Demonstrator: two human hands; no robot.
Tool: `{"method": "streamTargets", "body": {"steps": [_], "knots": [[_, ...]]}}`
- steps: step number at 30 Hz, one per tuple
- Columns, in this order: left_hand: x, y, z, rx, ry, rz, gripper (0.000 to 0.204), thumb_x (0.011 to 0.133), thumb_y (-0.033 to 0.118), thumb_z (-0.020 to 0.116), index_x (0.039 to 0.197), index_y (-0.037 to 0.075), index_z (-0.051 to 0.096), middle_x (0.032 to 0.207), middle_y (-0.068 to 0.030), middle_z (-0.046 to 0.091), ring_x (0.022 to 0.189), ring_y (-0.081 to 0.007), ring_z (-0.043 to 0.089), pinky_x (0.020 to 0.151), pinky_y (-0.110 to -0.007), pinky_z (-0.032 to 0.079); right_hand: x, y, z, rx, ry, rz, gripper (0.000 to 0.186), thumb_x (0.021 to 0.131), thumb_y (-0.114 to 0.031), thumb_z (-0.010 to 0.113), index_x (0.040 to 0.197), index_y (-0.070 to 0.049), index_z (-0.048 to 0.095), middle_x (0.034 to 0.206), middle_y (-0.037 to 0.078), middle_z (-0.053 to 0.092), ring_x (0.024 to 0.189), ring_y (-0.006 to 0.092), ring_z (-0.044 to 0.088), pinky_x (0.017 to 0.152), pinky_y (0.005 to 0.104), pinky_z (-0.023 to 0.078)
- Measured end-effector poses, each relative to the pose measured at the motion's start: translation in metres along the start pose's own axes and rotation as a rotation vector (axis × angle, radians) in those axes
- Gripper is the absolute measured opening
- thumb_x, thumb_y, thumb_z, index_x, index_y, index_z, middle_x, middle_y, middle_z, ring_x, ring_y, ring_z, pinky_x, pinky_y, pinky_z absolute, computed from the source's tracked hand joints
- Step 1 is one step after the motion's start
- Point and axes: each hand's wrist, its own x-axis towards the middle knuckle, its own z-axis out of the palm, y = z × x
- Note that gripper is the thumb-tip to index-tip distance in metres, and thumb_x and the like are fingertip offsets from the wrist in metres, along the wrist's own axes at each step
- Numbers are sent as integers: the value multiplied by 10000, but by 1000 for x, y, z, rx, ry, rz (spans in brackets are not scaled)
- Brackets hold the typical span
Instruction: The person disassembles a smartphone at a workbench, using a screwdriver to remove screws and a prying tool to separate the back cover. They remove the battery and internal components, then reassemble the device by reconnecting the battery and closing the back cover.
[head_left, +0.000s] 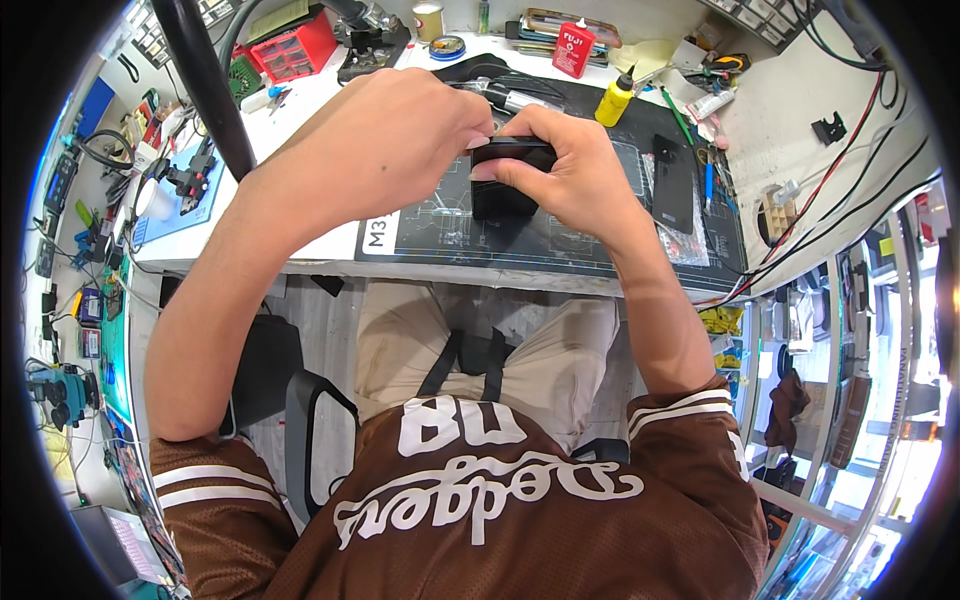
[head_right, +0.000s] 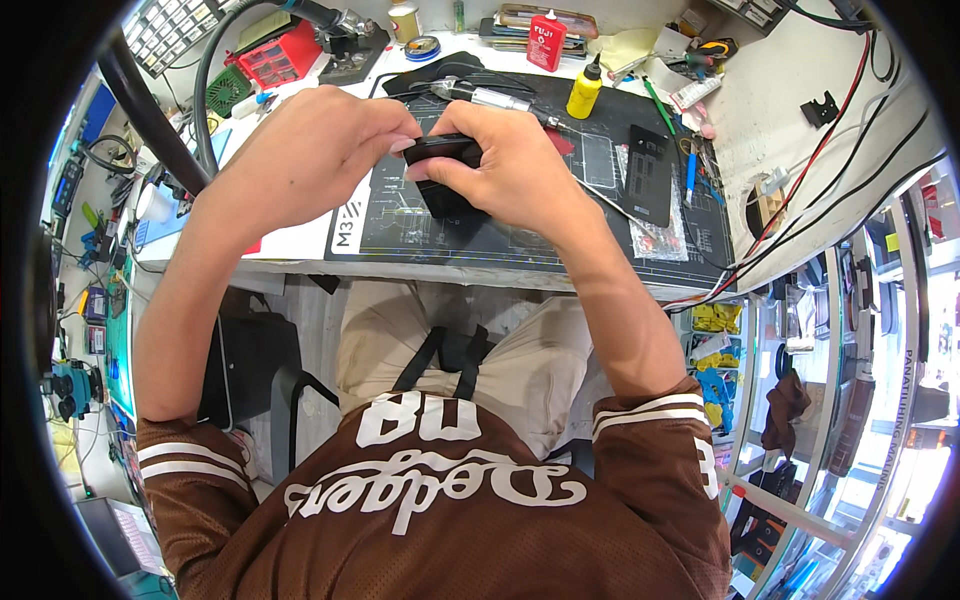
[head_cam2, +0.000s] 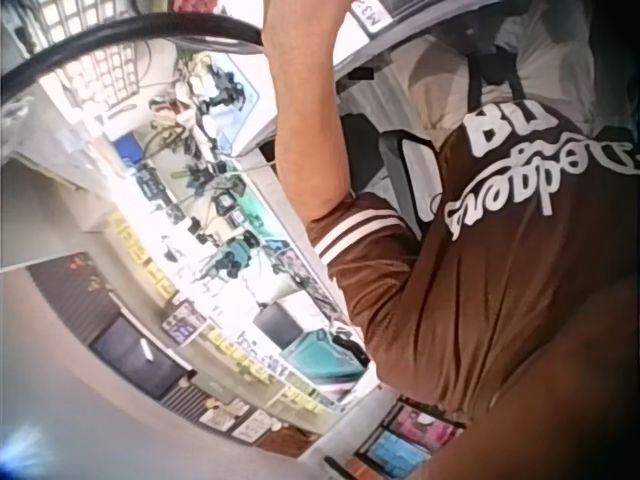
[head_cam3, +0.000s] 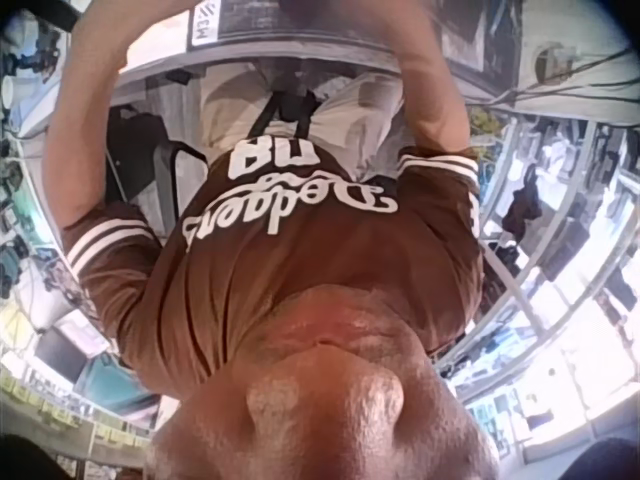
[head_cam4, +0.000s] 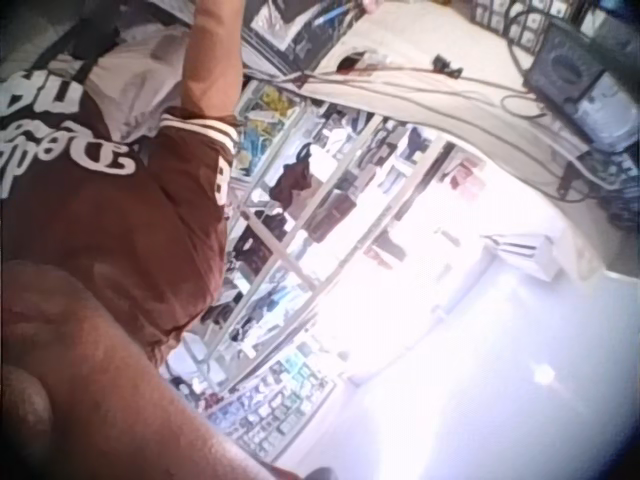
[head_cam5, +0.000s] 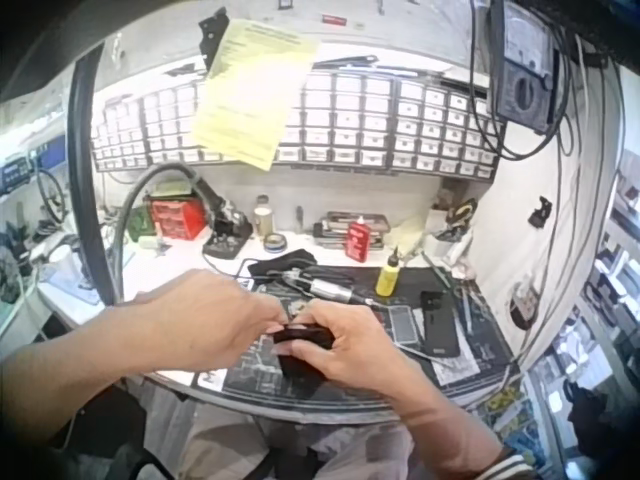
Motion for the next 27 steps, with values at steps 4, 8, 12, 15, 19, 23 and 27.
{"method": "streamTargets", "body": {"steps": [4, 8, 12, 15, 19, 23, 27], "knots": [[-2, -8, 3, -254, -9, -97, 197, 1035, 176, 676, 1126, 17, 749, 772, -171, 674, 688, -327, 637, 665, -437, 486, -1, 4, 2, 15, -6, 46, 320, 876, -247, 918, 997, -11, 738, 831, 87, 748, 733, 107, 617, 694, 319, 526], [-9, -11, 6, -336, 25, -122, 201, 1016, 199, 647, 1096, 61, 770, 788, -185, 704, 725, -381, 696, 675, -469, 527, -1, 1, 1, -2, 0, -17, 330, 881, -262, 917, 1005, -12, 741, 836, 93, 749, 732, 127, 629, 699, 321, 529], [-5, -17, 12, -232, 95, 39, 178, 1006, 179, 662, 1087, 59, 766, 772, -188, 697, 719, -388, 685, 665, -465, 517, 0, 0, 1, -21, -6, -16, 325, 884, -255, 912, 1015, -12, 741, 849, 106, 753, 732, 149, 642, 705, 327, 532], [-2, -16, 3, -117, 80, 115, 143, 1014, 154, 672, 1051, 36, 743, 720, -182, 665, 675, -387, 653, 637, -459, 493, 1, -4, -1, -58, -23, 23, 329, 882, -249, 911, 1030, -11, 739, 885, 118, 761, 749, 179, 663, 722, 338, 538], [6, -3, 3, 69, 115, 192, 131, 1000, 164, 674, 945, 52, 714, 657, -177, 626, 644, -391, 654, 613, -474, 496, 3, -5, 5, -83, 14, -71, 347, 870, -247, 918, 1047, -12, 735, 951, 129, 773, 795, 236, 692, 753, 353, 548], [8, 0, 3, 206, 154, 189, 175, 1004, 203, 677, 897, 66, 697, 651, -177, 626, 665, -383, 674, 629, -468, 522, 0, -3, 5, -131, 34, -26, 388, 853, -255, 934, 1077, -21, 721, 983, 132, 774, 835, 267, 707, 775, 370, 554], [13, 5, 6, 240, 144, 115, 222, 1010, 257, 680, 899, 69, 719, 677, -161, 660, 697, -380, 690, 663, -470, 542, -3, -1, 3, -190, 51, 51, 496, 847, -258, 943, 1198, -53, 660, 1070, 127, 774, 949, 286, 744, 820, 382, 568]]}}
